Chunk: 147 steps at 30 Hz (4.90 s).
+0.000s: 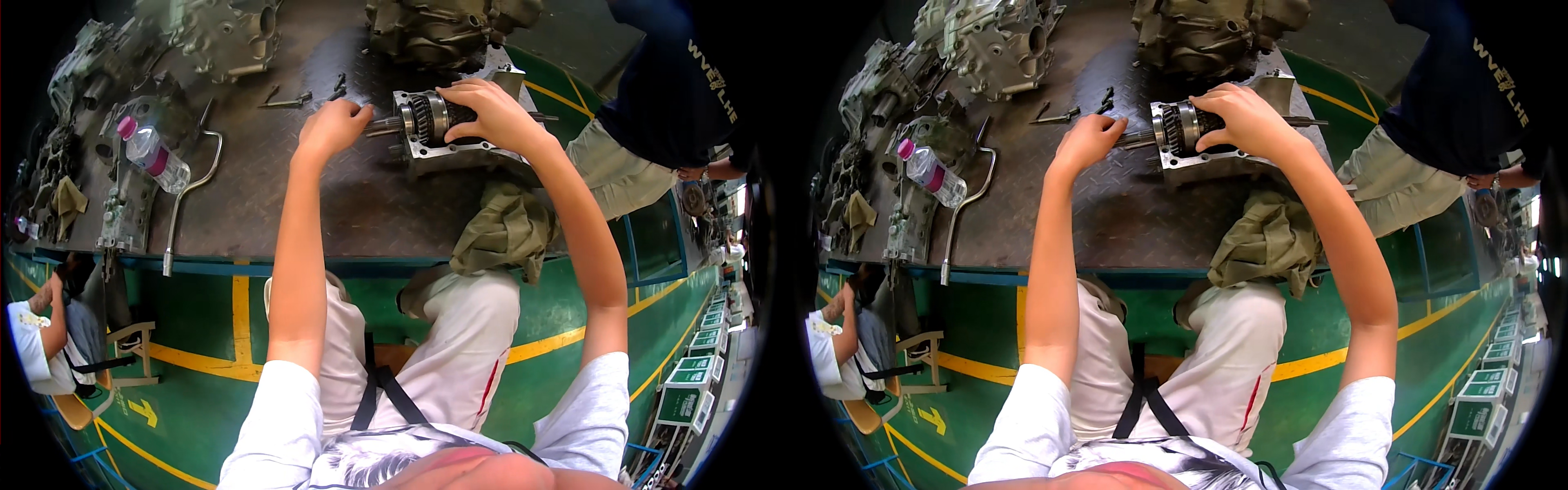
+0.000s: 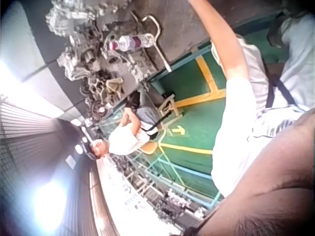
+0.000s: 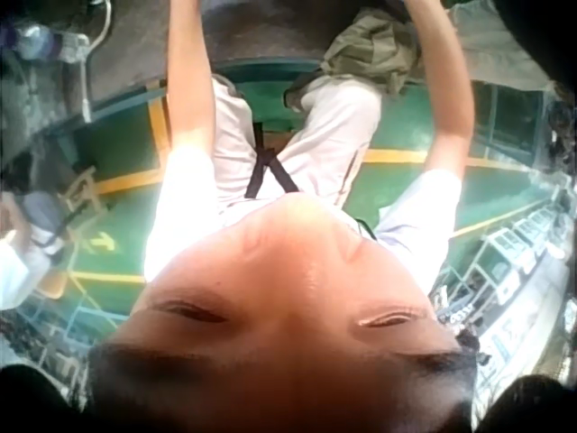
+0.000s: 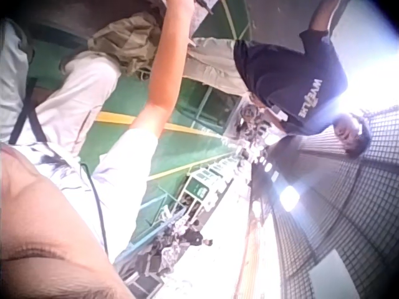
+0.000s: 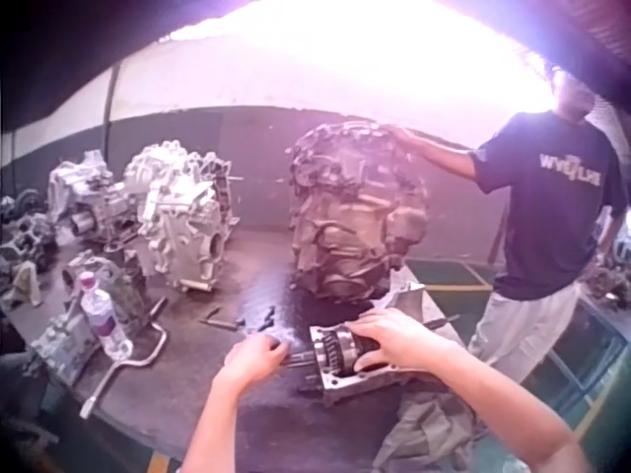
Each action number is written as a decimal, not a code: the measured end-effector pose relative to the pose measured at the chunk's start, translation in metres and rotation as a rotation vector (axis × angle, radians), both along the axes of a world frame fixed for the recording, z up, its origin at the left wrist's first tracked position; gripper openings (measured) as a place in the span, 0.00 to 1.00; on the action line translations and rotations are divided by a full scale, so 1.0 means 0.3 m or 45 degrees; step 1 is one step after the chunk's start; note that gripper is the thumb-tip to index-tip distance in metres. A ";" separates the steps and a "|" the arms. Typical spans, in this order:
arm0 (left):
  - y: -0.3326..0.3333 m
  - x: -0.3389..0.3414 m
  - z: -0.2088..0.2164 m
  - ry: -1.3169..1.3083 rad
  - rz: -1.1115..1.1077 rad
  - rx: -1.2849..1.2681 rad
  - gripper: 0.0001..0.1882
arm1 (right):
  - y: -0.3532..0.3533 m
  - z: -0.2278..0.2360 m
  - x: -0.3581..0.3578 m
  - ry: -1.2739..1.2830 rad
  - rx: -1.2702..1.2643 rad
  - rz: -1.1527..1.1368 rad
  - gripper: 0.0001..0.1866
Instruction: The person assembles a gear assembly by sliding stacked gears onto a shaft by hand and then placing the complete shaft into a gearbox housing.
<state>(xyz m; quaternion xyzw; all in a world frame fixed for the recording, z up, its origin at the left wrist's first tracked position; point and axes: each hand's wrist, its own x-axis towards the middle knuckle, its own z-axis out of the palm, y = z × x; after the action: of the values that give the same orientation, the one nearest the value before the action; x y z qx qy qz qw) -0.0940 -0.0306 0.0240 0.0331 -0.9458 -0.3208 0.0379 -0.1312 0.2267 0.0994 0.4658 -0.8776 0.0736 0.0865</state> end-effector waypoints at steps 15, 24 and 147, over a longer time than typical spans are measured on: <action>-0.073 -0.022 -0.068 0.144 -0.046 0.710 0.17 | 0.430 -0.011 -0.145 -0.156 0.119 -0.514 0.16; -0.072 -0.035 -0.077 0.124 -0.058 0.910 0.14 | 0.379 -0.086 -0.223 0.056 0.338 -0.818 0.07; 0.129 0.072 -0.201 1.301 0.271 -0.157 0.14 | -0.100 -0.212 -0.049 0.256 -0.004 -0.540 0.27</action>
<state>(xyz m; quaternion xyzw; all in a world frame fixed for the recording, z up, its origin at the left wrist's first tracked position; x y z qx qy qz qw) -0.0725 0.0081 -0.0364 -0.0341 -0.8153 -0.2341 0.5286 -0.1460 0.1968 0.0360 0.2759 -0.9427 0.0083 0.1876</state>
